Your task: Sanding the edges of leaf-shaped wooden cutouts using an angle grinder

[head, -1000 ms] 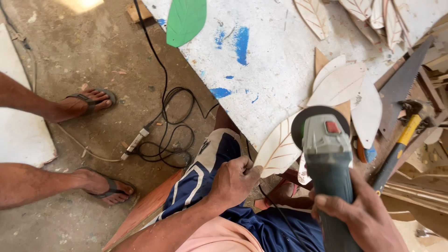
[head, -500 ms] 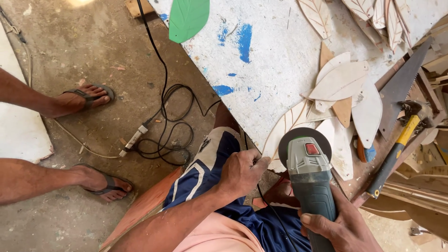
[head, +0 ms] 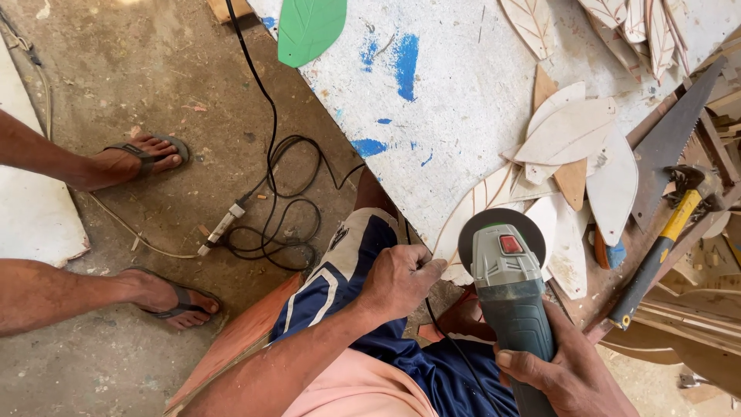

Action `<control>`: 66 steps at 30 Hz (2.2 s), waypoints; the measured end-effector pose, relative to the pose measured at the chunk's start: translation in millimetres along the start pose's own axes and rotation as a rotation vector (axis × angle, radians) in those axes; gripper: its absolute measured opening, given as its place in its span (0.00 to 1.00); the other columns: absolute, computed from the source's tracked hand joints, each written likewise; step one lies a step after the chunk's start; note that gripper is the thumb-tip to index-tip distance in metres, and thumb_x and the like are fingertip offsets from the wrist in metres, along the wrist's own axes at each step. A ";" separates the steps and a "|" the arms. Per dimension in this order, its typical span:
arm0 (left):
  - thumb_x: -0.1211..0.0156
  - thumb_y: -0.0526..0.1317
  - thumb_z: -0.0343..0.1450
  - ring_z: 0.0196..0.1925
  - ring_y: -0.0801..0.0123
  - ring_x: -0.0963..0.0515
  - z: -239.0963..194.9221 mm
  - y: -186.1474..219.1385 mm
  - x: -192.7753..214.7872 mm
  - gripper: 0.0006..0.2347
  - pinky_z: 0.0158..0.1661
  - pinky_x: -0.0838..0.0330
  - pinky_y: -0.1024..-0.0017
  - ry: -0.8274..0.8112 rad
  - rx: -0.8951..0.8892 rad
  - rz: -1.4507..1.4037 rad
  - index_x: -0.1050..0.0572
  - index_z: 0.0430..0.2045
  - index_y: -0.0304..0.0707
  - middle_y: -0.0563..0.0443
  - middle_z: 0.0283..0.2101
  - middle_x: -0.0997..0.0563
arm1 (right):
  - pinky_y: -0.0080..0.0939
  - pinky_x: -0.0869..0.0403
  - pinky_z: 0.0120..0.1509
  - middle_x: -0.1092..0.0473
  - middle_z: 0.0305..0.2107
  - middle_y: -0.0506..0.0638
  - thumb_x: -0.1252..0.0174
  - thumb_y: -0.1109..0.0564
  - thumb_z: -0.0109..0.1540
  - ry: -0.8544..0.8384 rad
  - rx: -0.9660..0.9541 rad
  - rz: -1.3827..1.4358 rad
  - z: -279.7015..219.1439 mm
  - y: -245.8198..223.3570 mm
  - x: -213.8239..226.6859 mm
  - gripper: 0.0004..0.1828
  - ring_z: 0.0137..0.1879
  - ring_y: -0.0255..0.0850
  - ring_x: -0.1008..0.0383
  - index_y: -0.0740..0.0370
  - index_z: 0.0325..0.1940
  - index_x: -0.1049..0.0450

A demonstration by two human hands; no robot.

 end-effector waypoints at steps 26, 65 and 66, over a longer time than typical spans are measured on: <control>0.37 0.53 0.73 0.12 0.76 0.32 -11.2 5.9 8.2 0.18 0.16 0.38 0.73 -0.118 0.165 -0.146 0.26 0.16 0.46 0.56 0.15 0.23 | 0.62 0.31 0.36 0.29 0.34 0.71 0.37 0.67 0.57 0.111 0.096 -0.231 -9.4 -76.7 -0.4 0.22 0.37 0.63 0.24 0.68 0.56 0.28; 0.43 0.46 0.62 0.19 0.74 0.30 -1.5 11.6 21.6 0.13 0.23 0.37 0.66 0.141 0.205 -0.115 0.29 0.08 0.40 0.59 0.14 0.26 | 0.51 0.32 0.44 0.24 0.27 0.73 0.31 0.72 0.53 -0.030 0.061 -0.273 -0.4 -36.0 -11.3 0.19 0.34 0.59 0.25 0.74 0.48 0.23; 0.42 0.47 0.61 0.18 0.73 0.30 -0.7 9.8 20.7 0.13 0.23 0.37 0.65 0.135 0.223 -0.096 0.29 0.08 0.40 0.59 0.13 0.27 | 0.50 0.34 0.45 0.23 0.28 0.73 0.31 0.69 0.53 0.010 0.029 -0.344 -5.3 -42.1 -12.1 0.22 0.35 0.59 0.26 0.69 0.52 0.21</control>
Point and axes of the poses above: each hand's wrist, its own z-axis towards the middle knuckle, its own x-axis out of the back of the hand, y = z × x, the point moved 9 cm from there along z, towards the middle knuckle
